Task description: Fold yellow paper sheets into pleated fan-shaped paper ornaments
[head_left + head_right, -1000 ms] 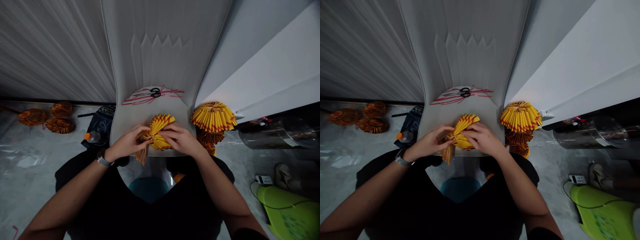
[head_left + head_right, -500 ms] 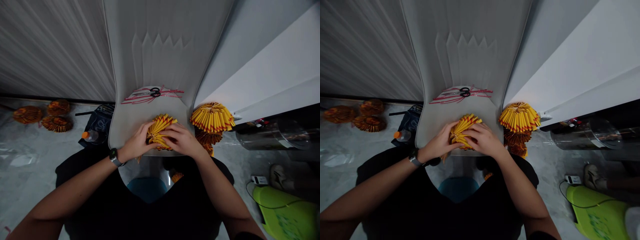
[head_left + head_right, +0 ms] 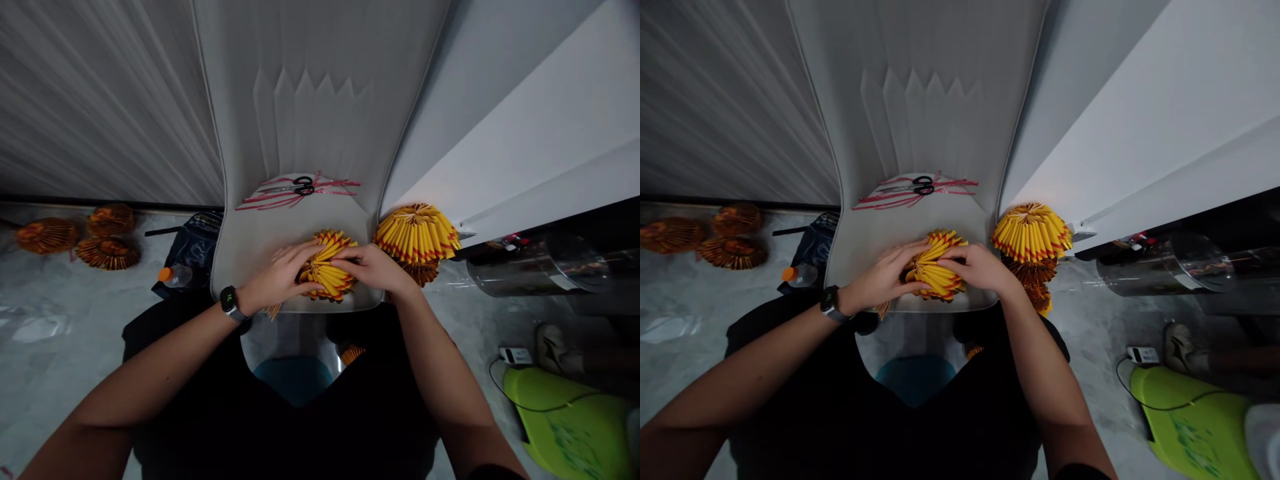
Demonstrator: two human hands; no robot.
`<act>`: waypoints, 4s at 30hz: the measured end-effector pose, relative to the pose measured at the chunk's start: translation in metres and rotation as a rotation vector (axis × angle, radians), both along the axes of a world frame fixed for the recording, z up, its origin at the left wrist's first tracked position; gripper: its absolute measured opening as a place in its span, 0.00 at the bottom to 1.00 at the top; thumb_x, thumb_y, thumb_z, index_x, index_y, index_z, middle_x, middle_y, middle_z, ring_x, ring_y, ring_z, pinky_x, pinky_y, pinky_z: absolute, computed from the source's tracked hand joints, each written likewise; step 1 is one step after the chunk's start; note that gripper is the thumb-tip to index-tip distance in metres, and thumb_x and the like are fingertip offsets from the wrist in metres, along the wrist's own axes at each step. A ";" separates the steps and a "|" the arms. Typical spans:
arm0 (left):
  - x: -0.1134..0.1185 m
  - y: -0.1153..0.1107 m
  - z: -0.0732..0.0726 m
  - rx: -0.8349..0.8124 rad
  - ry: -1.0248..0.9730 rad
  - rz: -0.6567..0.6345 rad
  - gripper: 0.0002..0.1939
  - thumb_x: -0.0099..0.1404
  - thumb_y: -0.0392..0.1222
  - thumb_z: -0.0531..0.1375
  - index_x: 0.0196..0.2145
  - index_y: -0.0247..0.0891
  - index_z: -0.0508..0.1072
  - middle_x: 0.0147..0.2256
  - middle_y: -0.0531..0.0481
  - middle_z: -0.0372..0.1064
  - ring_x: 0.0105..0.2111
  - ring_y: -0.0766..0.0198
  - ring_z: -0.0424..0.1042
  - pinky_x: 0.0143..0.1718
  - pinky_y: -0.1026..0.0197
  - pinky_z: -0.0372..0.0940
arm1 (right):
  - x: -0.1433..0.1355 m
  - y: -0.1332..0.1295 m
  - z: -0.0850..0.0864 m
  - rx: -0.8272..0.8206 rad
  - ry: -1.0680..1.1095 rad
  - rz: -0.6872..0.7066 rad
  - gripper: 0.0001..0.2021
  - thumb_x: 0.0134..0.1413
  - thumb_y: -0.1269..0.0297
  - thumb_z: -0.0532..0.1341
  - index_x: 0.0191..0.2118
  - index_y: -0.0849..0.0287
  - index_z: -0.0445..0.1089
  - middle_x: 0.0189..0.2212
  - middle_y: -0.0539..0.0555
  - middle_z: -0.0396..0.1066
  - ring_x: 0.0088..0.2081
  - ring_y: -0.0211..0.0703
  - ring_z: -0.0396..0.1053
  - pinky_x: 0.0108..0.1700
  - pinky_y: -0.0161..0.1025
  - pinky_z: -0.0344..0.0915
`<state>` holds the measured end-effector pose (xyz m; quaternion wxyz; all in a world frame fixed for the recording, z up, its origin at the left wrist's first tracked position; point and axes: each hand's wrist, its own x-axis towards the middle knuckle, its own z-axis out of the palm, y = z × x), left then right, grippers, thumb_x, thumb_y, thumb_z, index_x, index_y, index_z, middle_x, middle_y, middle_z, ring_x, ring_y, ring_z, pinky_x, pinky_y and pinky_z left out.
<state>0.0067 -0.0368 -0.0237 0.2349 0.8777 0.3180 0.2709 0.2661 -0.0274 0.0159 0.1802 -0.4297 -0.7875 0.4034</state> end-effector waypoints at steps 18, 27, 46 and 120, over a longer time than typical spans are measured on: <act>-0.004 0.007 -0.008 0.052 -0.068 -0.034 0.25 0.68 0.52 0.62 0.57 0.38 0.67 0.60 0.37 0.67 0.60 0.53 0.69 0.61 0.48 0.68 | -0.010 -0.006 0.003 0.321 -0.048 0.080 0.15 0.65 0.69 0.58 0.52 0.50 0.77 0.48 0.50 0.80 0.48 0.41 0.77 0.55 0.37 0.68; -0.003 0.003 -0.008 0.125 -0.057 -0.047 0.23 0.70 0.53 0.60 0.56 0.38 0.69 0.61 0.36 0.65 0.61 0.51 0.69 0.61 0.46 0.68 | 0.001 0.011 -0.008 -0.128 0.086 0.011 0.14 0.63 0.55 0.62 0.46 0.54 0.81 0.42 0.51 0.82 0.43 0.45 0.79 0.48 0.40 0.72; -0.005 0.004 -0.006 0.077 -0.105 -0.034 0.21 0.69 0.51 0.62 0.55 0.37 0.68 0.61 0.36 0.66 0.60 0.53 0.69 0.61 0.47 0.68 | 0.028 0.022 -0.079 -0.381 0.333 -0.223 0.13 0.43 0.61 0.67 0.37 0.59 0.82 0.36 0.54 0.82 0.38 0.48 0.78 0.49 0.47 0.72; 0.005 -0.005 -0.009 0.070 -0.132 0.018 0.32 0.67 0.53 0.64 0.63 0.41 0.59 0.58 0.38 0.69 0.58 0.50 0.71 0.57 0.45 0.68 | -0.003 -0.012 -0.004 0.546 -0.004 -0.085 0.04 0.62 0.66 0.63 0.40 0.55 0.77 0.39 0.55 0.75 0.42 0.45 0.72 0.47 0.45 0.68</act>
